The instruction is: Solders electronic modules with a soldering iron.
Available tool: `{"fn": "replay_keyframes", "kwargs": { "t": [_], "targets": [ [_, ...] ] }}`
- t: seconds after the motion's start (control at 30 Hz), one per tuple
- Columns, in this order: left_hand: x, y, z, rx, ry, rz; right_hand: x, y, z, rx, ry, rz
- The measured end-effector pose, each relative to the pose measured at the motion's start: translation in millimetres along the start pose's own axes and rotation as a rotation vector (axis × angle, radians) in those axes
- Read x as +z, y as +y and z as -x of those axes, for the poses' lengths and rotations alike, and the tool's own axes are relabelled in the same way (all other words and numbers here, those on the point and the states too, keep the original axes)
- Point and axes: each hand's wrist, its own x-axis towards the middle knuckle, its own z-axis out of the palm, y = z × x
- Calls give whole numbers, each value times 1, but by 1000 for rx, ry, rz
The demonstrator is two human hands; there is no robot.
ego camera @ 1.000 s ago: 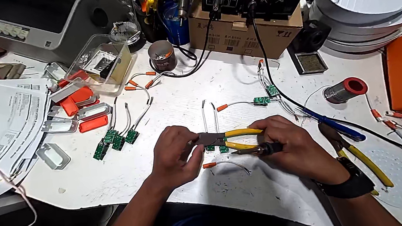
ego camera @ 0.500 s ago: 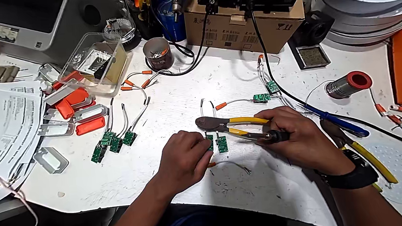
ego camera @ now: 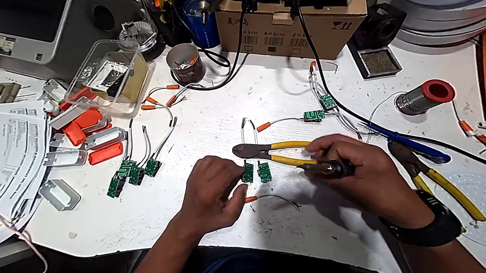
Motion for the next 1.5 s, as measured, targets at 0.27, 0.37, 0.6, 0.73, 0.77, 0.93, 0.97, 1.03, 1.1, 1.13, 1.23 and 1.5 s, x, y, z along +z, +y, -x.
{"fn": "replay_keyframes", "kwargs": {
  "t": [0.27,0.37,0.6,0.73,0.77,0.93,0.97,1.03,1.1,1.13,1.23,1.5],
  "targets": [
    [0,-2,1,25,-31,16,20,-20,6,274,-134,-28],
    [0,0,1,23,-19,3,18,-22,7,341,-144,-116],
    [9,20,-8,73,22,-131,10,-19,8,279,59,-326],
    [12,27,-18,128,-72,-264,11,-13,9,90,240,-255],
    [13,26,-19,138,-106,-293,11,-11,9,53,264,-247],
    [18,20,-20,153,-110,-354,8,-4,10,-10,309,-214],
    [18,20,-20,153,-113,-348,8,-3,10,-15,308,-205],
    [16,20,-20,152,-130,-309,7,0,11,-21,306,-196],
    [9,20,-21,130,-128,-247,6,2,12,-28,307,-193],
    [1,17,-22,99,-105,-244,5,3,11,-35,306,-194],
    [-37,-14,-28,-63,-15,-353,4,3,10,-55,311,-191],
    [-99,-125,-102,-371,-139,-558,8,11,2,-122,350,-139]
  ]
}}
